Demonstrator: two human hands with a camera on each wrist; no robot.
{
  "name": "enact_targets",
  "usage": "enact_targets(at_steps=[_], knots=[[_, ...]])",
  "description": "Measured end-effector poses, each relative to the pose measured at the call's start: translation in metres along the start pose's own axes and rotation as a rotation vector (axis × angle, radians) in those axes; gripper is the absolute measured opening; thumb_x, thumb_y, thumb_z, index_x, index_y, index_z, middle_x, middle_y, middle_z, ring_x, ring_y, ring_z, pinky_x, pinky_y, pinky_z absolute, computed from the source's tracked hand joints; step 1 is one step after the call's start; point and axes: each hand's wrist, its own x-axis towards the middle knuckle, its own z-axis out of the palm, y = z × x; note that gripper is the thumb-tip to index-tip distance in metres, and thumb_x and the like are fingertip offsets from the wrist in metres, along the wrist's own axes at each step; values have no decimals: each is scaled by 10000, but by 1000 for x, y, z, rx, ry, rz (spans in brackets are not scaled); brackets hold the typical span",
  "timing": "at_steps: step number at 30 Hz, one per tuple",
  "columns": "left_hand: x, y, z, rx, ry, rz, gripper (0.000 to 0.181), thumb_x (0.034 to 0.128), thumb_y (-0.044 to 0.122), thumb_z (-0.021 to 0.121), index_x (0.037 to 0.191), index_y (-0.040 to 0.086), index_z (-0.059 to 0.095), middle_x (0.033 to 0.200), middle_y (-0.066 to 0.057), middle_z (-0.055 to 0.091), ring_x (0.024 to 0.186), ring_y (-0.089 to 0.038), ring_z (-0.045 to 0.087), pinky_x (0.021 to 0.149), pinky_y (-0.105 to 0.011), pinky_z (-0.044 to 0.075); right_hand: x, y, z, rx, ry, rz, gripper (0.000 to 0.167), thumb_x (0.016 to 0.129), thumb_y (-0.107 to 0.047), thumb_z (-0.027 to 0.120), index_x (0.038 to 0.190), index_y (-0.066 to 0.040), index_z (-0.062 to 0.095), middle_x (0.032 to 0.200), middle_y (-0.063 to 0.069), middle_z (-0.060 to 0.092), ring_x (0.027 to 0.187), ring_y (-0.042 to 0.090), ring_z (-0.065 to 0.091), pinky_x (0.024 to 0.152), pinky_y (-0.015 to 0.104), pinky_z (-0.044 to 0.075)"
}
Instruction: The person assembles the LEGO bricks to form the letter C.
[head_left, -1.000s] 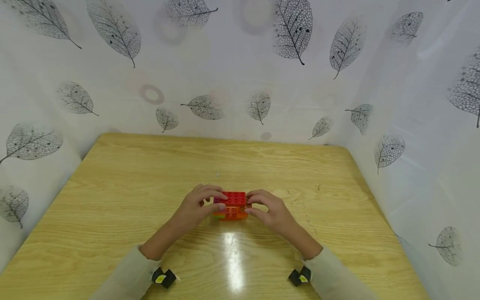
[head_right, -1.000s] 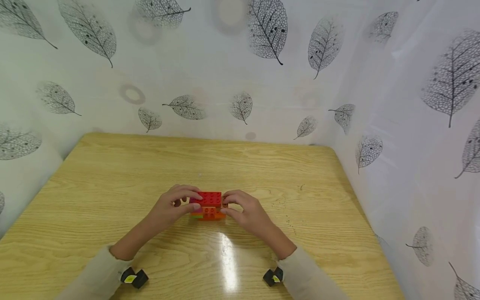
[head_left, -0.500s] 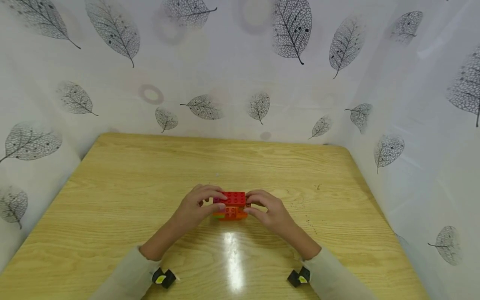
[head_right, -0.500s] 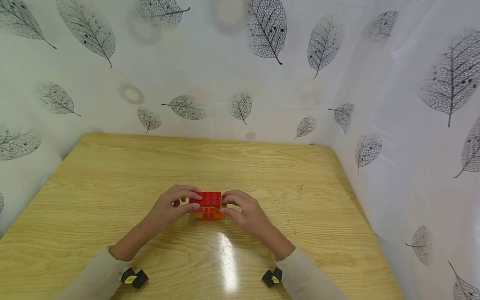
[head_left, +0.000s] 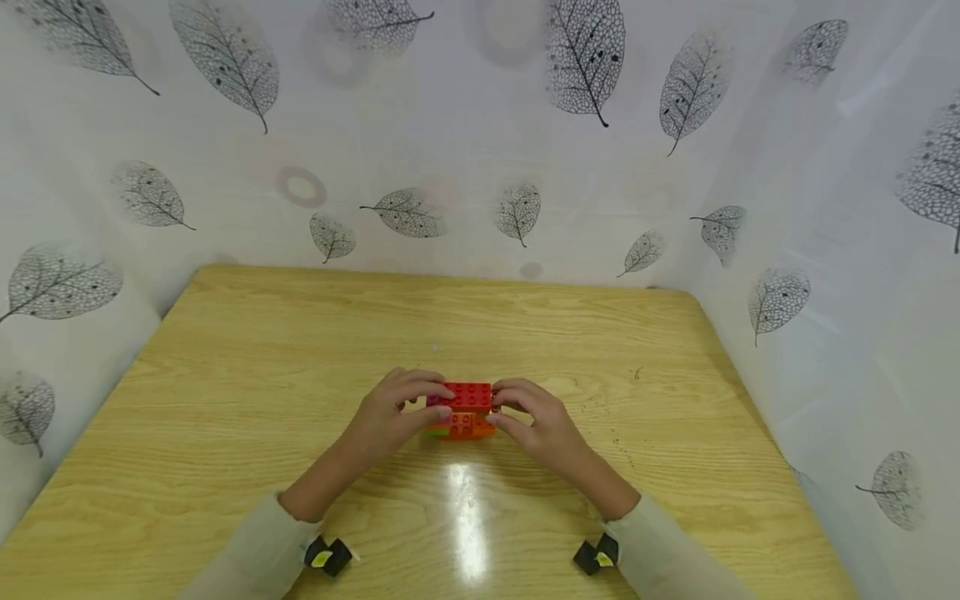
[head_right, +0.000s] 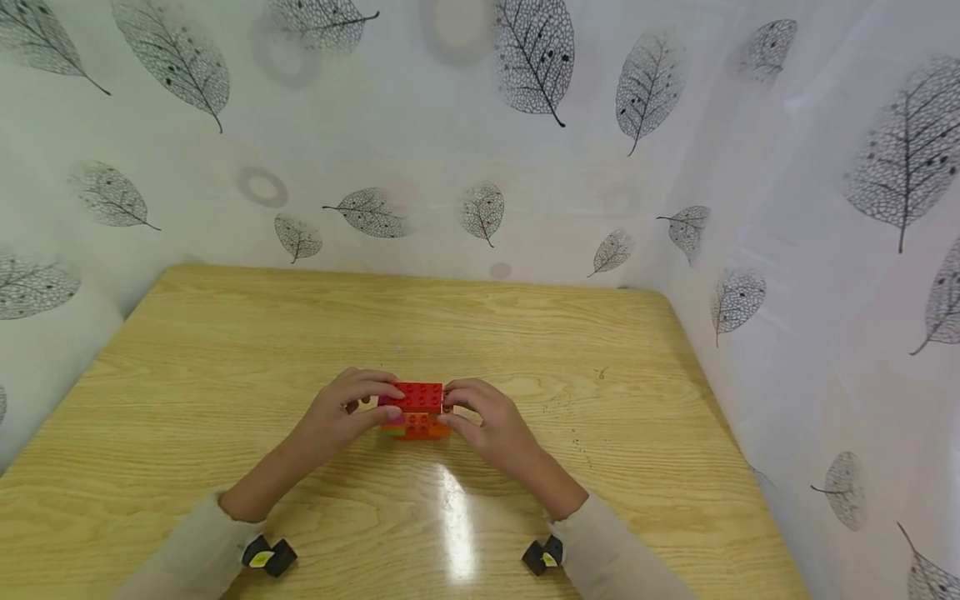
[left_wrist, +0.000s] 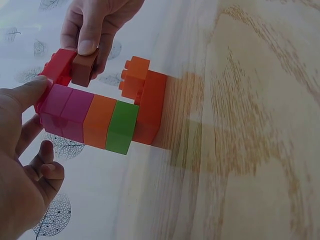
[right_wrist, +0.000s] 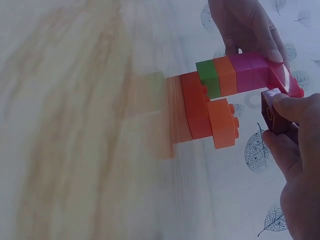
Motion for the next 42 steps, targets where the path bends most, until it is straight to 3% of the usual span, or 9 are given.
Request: enact_targets(at_steps=[10,19,31,42], knots=[[0,4,-1,28,6,4,234,871,253,793,1104,246,766,1244,83,679,986,-266,555,760,-415,491,2,-3,-2,38,10,-7,231,843,12,780,1034,-70,677,1162,108,676,1068,245,676,857,298,582],[-1,6,-2,61,20,32,275,850,202,815,1121,214,771,1250,70,684,1013,-113,531,756,-412,522,3,-4,-2,46,21,-20,248,831,32,783,1035,-65,679,1163,116,677,1068,244,673,856,278,578],[0,6,-2,127,30,101,267,844,209,819,1106,183,779,1223,55,703,984,-100,521,739,-405,530,3,-3,-3,71,21,-20,256,828,58,776,1034,-54,675,1146,125,672,1041,249,678,856,282,578],[-1,5,-2,161,37,128,262,841,217,819,1097,171,782,1217,34,709,968,-108,522,722,-393,543,2,-2,-3,113,-7,54,212,858,22,766,1035,-52,675,1168,114,667,1073,265,679,866,356,584]])
